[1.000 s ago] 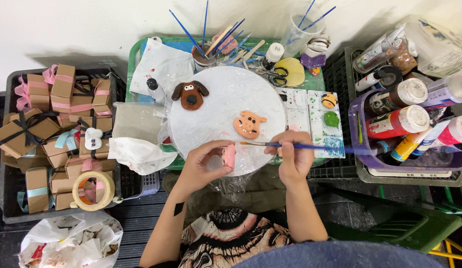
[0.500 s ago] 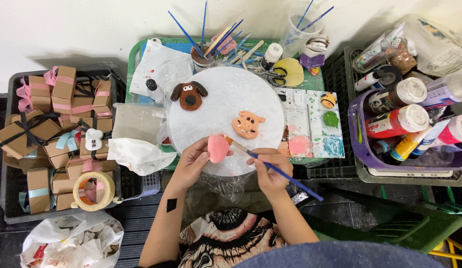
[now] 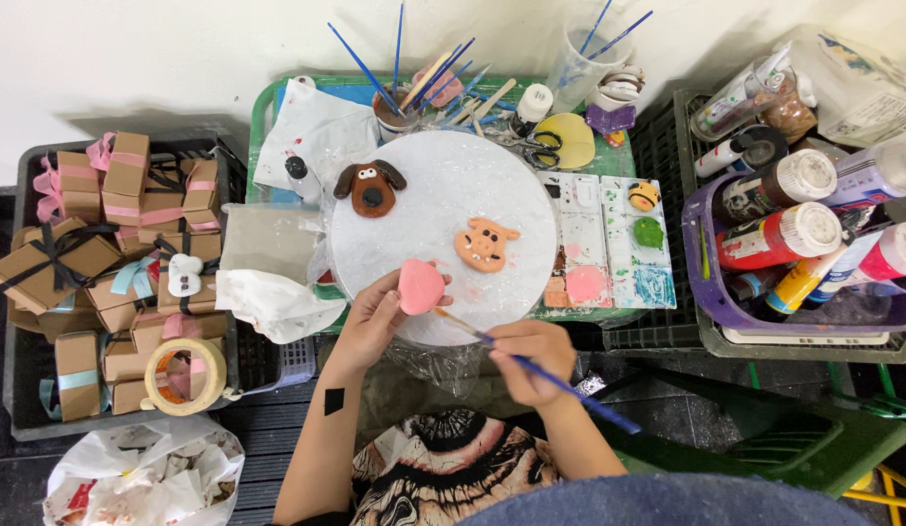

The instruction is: The person paints clay animal figures with a brush. They apply pigment to a brown dog, a pink pig, and an orange cat figure on a turntable, handling the items one at a time and turning them over to reach different parts.

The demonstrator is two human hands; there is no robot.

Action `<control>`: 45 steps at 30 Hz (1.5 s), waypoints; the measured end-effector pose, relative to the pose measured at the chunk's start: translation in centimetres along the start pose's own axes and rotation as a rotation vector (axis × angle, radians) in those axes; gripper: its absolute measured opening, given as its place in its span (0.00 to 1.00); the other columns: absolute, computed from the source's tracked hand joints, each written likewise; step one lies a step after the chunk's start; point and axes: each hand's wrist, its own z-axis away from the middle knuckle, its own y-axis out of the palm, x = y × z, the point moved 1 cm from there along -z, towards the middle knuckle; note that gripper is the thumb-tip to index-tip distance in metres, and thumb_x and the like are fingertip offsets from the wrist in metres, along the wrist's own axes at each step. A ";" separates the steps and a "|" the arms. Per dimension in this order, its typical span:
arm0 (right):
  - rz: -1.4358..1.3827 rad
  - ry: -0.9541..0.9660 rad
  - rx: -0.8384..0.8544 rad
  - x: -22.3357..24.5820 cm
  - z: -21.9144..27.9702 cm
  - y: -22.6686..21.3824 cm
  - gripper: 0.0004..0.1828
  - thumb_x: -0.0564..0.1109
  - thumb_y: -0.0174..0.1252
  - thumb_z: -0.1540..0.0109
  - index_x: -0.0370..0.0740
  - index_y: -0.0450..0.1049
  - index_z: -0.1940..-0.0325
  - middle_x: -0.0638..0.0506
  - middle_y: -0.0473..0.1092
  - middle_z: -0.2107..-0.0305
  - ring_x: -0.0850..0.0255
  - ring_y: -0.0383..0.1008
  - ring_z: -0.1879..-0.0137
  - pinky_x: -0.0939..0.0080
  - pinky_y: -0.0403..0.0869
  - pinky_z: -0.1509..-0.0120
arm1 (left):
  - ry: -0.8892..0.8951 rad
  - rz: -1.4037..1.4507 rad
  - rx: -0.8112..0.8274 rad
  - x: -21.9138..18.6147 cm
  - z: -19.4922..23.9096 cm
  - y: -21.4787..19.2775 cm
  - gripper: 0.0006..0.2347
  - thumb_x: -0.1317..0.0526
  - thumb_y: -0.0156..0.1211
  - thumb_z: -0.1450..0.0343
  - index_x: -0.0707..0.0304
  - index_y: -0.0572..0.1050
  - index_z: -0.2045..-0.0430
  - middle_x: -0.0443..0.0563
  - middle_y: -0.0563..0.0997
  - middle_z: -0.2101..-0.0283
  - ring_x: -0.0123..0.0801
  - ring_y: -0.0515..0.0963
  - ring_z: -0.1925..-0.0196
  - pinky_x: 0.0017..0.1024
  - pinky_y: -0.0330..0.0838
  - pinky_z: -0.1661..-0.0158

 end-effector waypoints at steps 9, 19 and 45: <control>-0.063 0.593 -0.558 -5.4 1.8 -9.4 0.01 0.37 0.48 0.25 0.38 0.64 0.49 0.47 0.73 0.64 0.65 0.73 0.71 0.68 0.69 0.68 | 0.053 -0.009 -0.054 0.1 -0.4 0.3 0.24 0.53 0.48 0.20 0.76 0.62 0.33 0.67 0.74 0.35 0.45 0.75 0.34 0.42 0.63 0.31; 0.514 0.667 -0.463 -7.8 2.8 -14.6 0.08 0.42 0.57 0.29 0.34 0.68 0.53 0.47 0.75 0.68 0.66 0.73 0.71 0.69 0.68 0.68 | 0.041 -0.072 -0.107 -0.6 -1.1 1.5 0.20 0.61 0.51 0.22 0.72 0.63 0.37 0.67 0.72 0.34 0.46 0.73 0.33 0.46 0.69 0.34; 0.538 0.775 -0.571 -11.8 4.8 -18.3 0.09 0.43 0.56 0.27 0.33 0.68 0.52 0.46 0.78 0.68 0.67 0.74 0.73 0.67 0.71 0.67 | -0.100 0.001 -0.131 0.5 -0.7 -0.6 0.25 0.51 0.31 0.17 0.79 0.67 0.37 0.56 0.79 0.53 0.32 0.77 0.54 0.33 0.72 0.48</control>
